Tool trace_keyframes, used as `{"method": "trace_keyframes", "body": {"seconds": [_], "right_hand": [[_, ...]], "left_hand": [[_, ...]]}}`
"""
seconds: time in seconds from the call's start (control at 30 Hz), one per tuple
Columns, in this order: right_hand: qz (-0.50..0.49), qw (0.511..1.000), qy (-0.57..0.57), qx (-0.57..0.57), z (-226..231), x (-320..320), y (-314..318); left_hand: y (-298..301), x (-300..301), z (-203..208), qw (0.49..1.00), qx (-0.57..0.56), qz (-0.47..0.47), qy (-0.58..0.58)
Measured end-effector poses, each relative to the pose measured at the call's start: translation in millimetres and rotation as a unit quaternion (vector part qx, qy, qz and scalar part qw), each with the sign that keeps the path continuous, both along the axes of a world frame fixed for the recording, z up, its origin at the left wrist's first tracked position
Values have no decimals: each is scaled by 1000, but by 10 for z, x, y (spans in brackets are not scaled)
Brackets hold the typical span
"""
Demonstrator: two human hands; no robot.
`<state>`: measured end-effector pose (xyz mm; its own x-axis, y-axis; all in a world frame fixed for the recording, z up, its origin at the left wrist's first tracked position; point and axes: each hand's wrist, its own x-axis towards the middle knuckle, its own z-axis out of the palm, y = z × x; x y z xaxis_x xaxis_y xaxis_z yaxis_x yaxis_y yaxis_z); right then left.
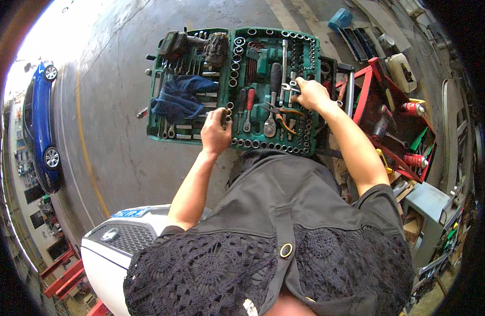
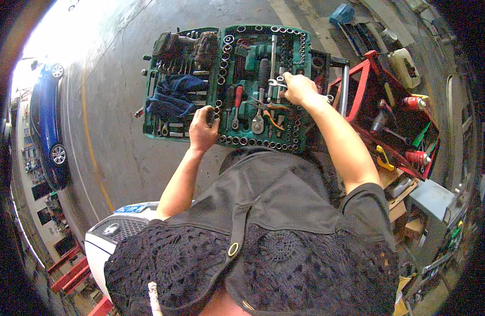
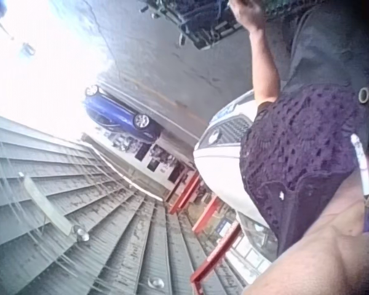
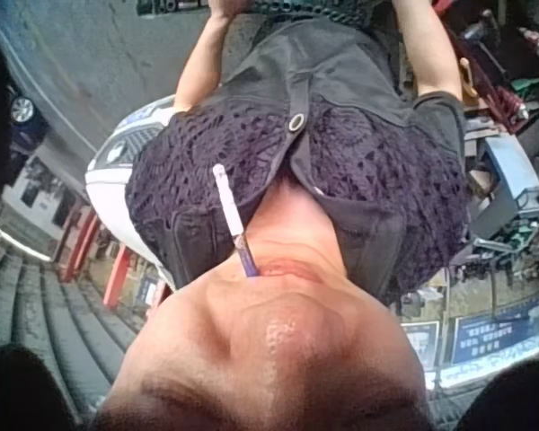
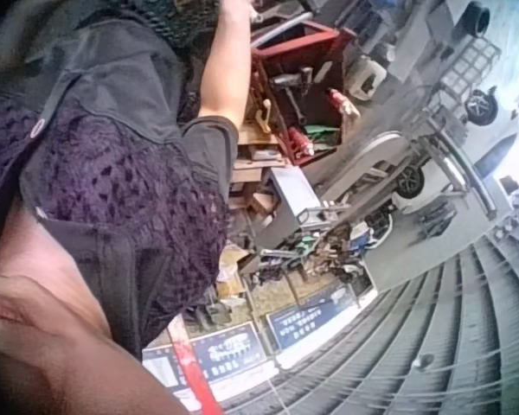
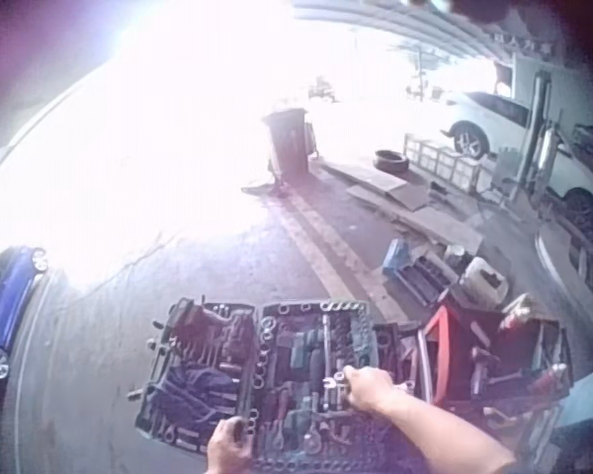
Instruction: The person tightens lug nuts on a car wheel using a power impact wrench and a manual lug wrench. They then walk to a tool cart and organize various tools, including sockets and wrenches, into a green toolbox.
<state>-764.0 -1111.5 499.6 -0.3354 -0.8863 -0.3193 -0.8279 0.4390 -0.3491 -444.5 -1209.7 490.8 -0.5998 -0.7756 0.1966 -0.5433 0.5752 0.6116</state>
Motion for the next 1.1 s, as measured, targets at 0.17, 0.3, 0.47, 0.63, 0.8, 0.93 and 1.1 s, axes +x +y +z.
{"method": "trace_keyframes", "body": {"seconds": [0.17,0.3,0.47,0.63,0.8,0.93,1.1], "right_hand": [[-37,986,-121,-111,435,334,111],[1,946,-315,-76,813,799,44],[-21,893,-444,-79,545,1207,-88],[-39,845,-533,19,728,1182,-195],[-72,846,-527,-21,643,1169,-147],[-57,851,-514,-93,364,1135,-42],[-49,876,-468,-105,380,1253,-48]], "left_hand": [[-38,74,266,779,533,156,291],[-23,7,479,548,713,78,431],[135,-284,662,635,613,53,467],[65,-377,628,542,652,95,521],[-40,-287,603,626,610,135,467],[-43,-60,452,753,531,165,351],[133,-67,489,770,554,75,307]]}}
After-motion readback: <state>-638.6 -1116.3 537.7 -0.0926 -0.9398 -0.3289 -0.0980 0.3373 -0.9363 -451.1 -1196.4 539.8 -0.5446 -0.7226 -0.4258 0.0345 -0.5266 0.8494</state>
